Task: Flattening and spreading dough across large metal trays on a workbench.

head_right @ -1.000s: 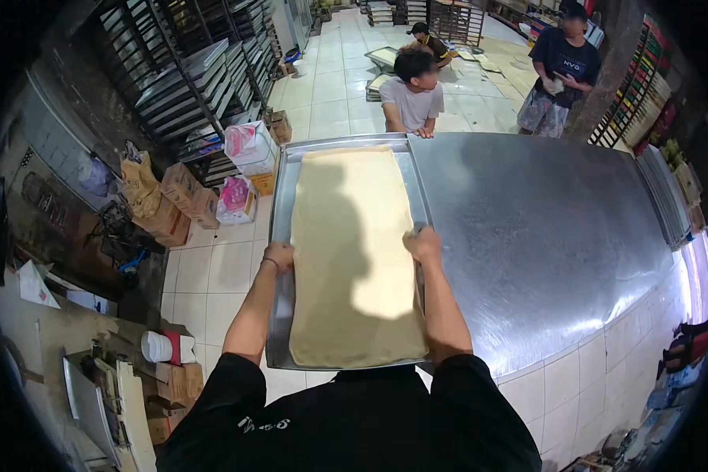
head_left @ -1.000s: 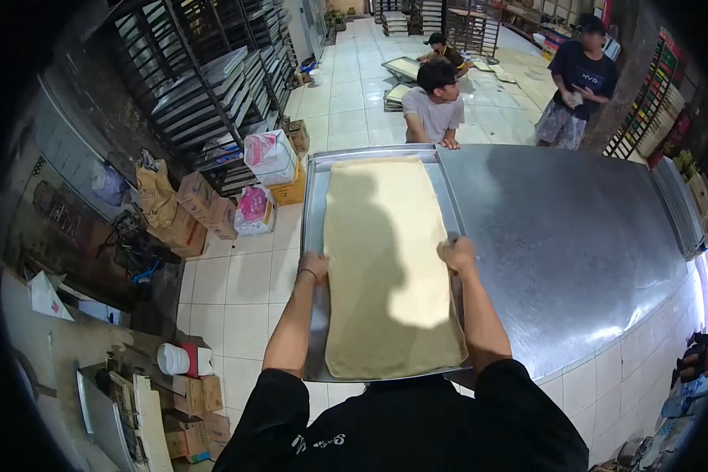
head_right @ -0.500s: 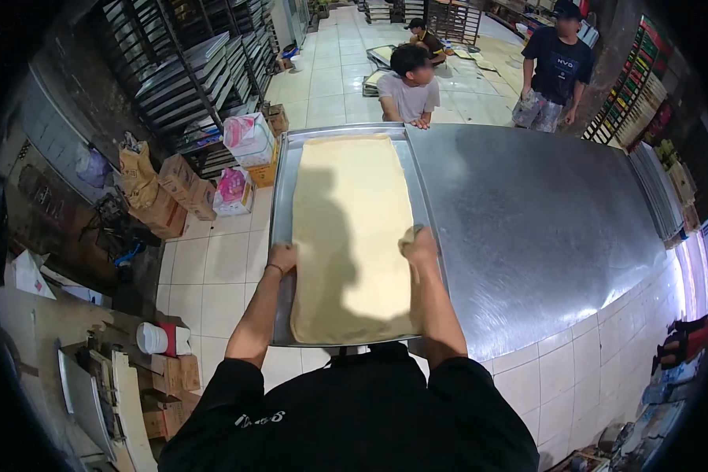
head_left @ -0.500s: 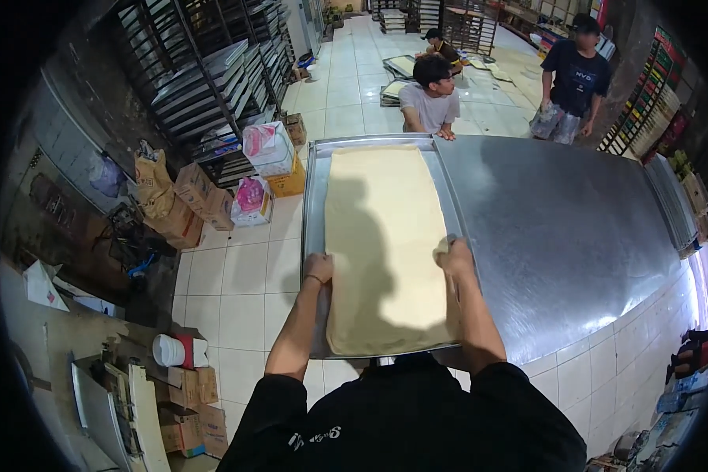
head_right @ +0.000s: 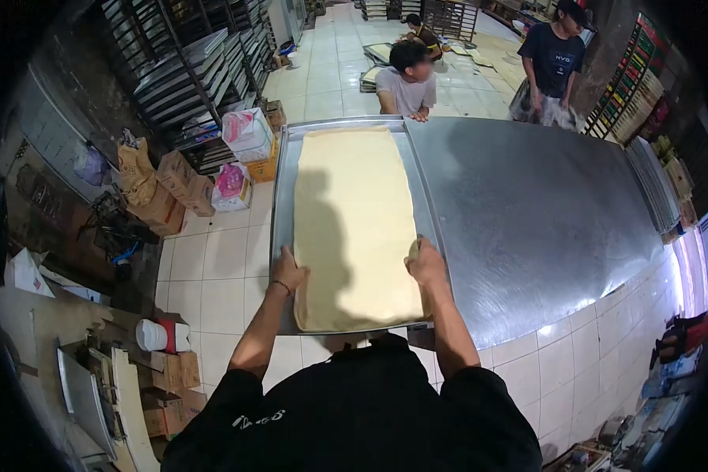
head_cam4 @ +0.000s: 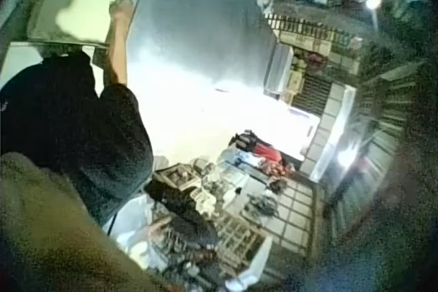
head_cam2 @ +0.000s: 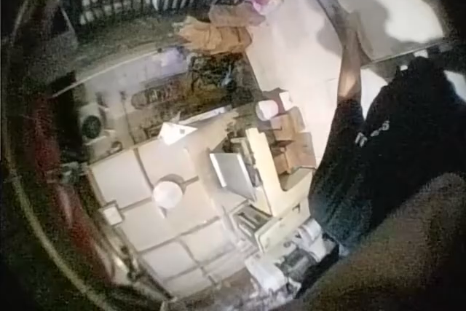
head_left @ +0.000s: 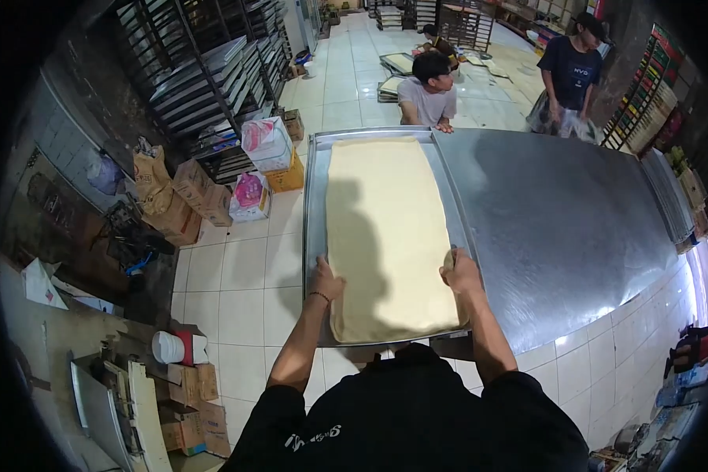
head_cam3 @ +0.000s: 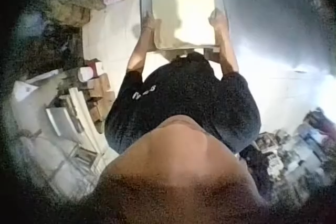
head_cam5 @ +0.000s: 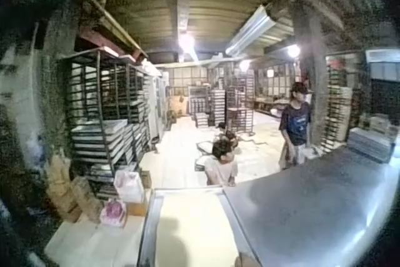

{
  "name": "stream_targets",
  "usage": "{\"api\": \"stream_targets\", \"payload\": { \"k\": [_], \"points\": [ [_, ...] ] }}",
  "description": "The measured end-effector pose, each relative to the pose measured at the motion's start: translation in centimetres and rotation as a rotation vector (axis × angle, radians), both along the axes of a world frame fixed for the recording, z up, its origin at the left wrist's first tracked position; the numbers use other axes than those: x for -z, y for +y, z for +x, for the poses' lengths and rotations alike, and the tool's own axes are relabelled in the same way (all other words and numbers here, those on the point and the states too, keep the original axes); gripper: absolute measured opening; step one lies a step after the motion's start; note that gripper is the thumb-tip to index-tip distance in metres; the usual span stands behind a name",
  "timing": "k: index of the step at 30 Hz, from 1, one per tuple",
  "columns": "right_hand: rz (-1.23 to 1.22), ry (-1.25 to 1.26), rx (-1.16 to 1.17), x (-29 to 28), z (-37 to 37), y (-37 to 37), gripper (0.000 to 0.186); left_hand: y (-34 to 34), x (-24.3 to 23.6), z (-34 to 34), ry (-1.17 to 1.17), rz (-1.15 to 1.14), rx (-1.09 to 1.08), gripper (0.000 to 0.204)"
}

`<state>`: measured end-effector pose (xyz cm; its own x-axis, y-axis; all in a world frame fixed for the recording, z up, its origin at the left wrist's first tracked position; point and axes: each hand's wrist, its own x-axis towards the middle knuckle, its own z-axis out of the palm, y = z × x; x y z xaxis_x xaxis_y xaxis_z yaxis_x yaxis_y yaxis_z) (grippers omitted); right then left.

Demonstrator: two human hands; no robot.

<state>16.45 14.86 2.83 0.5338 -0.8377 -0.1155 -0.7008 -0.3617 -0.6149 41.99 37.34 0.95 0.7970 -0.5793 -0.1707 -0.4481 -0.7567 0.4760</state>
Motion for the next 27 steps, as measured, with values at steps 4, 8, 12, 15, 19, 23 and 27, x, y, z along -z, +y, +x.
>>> {"api": "stream_targets", "payload": {
  "k": [4, 8, 12, 15, 19, 23, 27],
  "points": [
    [-0.061, -0.019, -0.005, -0.9, -0.7, 2.0, 0.04, 2.2, -0.4, 1.1, 0.029, 0.264, 0.228, 0.062],
    [-0.233, -0.222, 0.113, -0.6, -5.0, 6.0, 0.024, 2.7, -3.0, -0.1, -0.073, 0.014, 0.081, 0.054],
    [0.311, -0.155, 0.094, -3.5, -9.5, 13.0, 0.029, 3.5, -2.0, 1.8, -0.295, -0.027, -0.075, 0.047],
    [0.735, -0.144, -0.018, -2.1, -9.6, 17.0, 0.039, 4.9, 1.1, 6.0, -0.079, 0.156, 0.003, 0.033],
    [1.016, -0.56, 0.271, -1.9, -7.1, 18.3, 0.036, 3.5, -4.2, 5.7, 0.307, -0.028, 0.107, 0.015],
    [0.732, -0.746, 0.465, -0.5, -4.6, 18.9, 0.033, 4.8, -2.3, 5.1, 0.091, -0.162, 0.248, 0.01],
    [0.545, -0.918, 0.637, -4.8, -8.5, 15.5, 0.04, 2.7, -5.8, -2.7, 0.613, -0.577, 0.077, 0.009]
  ]
}}
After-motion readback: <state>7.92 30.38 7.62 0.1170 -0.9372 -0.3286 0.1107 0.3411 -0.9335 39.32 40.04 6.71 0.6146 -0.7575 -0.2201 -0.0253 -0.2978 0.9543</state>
